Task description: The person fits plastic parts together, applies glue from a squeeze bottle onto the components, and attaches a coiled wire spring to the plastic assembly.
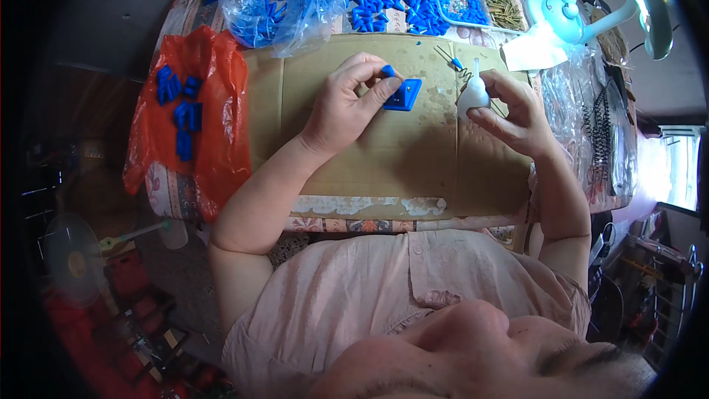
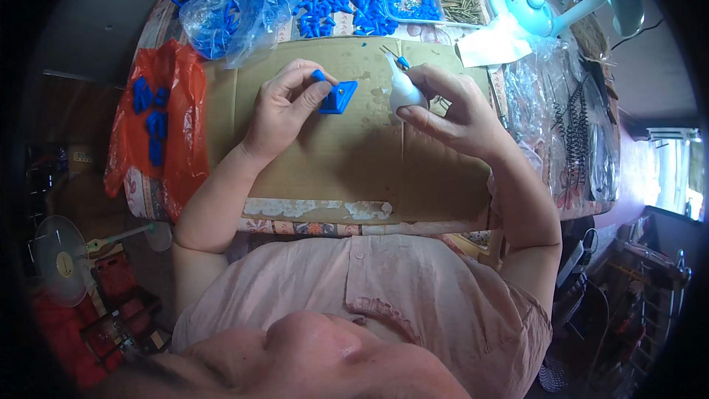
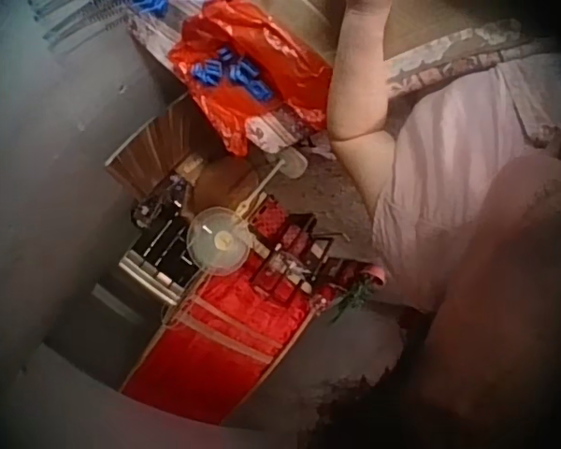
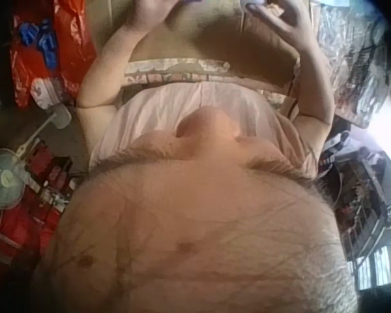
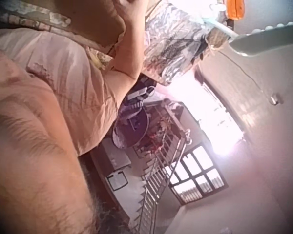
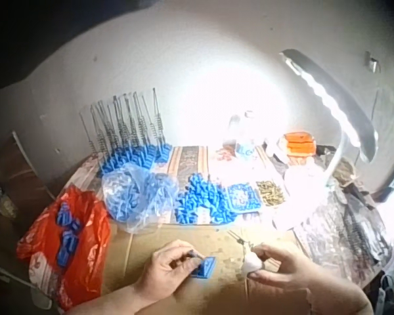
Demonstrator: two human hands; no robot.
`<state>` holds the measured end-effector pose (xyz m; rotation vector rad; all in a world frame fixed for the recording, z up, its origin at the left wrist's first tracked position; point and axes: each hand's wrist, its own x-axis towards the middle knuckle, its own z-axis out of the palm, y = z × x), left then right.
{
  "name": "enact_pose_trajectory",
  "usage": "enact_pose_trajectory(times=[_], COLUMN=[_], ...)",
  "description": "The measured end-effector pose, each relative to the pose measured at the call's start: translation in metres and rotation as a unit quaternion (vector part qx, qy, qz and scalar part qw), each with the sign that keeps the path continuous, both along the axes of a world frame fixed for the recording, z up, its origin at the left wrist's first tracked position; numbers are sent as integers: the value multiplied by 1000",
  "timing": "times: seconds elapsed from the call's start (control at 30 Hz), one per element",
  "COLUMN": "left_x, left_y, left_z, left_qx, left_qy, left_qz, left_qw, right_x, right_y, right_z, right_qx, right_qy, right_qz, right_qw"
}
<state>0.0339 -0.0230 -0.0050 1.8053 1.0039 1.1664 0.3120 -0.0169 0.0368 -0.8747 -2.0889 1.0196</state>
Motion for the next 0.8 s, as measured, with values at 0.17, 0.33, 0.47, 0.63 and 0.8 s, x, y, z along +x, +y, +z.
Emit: enact_pose_trajectory(times=[0.17, 0.33, 0.47, 0.63, 0.8], left_x=[-17, -22, -22, 0, 10], left_y=[14, 18, 17, 3, -6], left_z=[-16, -16, -13, -1, 0], left_qx=[-313, -375, -373, -28, 123], left_qy=[-352, -452, -444, -110, 80], left_qz=[-97, -152, -121, 21, -35], left_qw=[877, 795, 806, 993, 989], right_x=[2, 2, 2, 3, 3], right_y=[2, 1, 3, 1, 1], right_z=[-3, -2, -4, -7, -2], right_qx=[-12, -18, -18, -19, 6], right_qy=[17, 16, 20, 26, -9], right_qz=[-2, -4, -1, -12, 1], right_qw=[1000, 1000, 1000, 999, 1000])
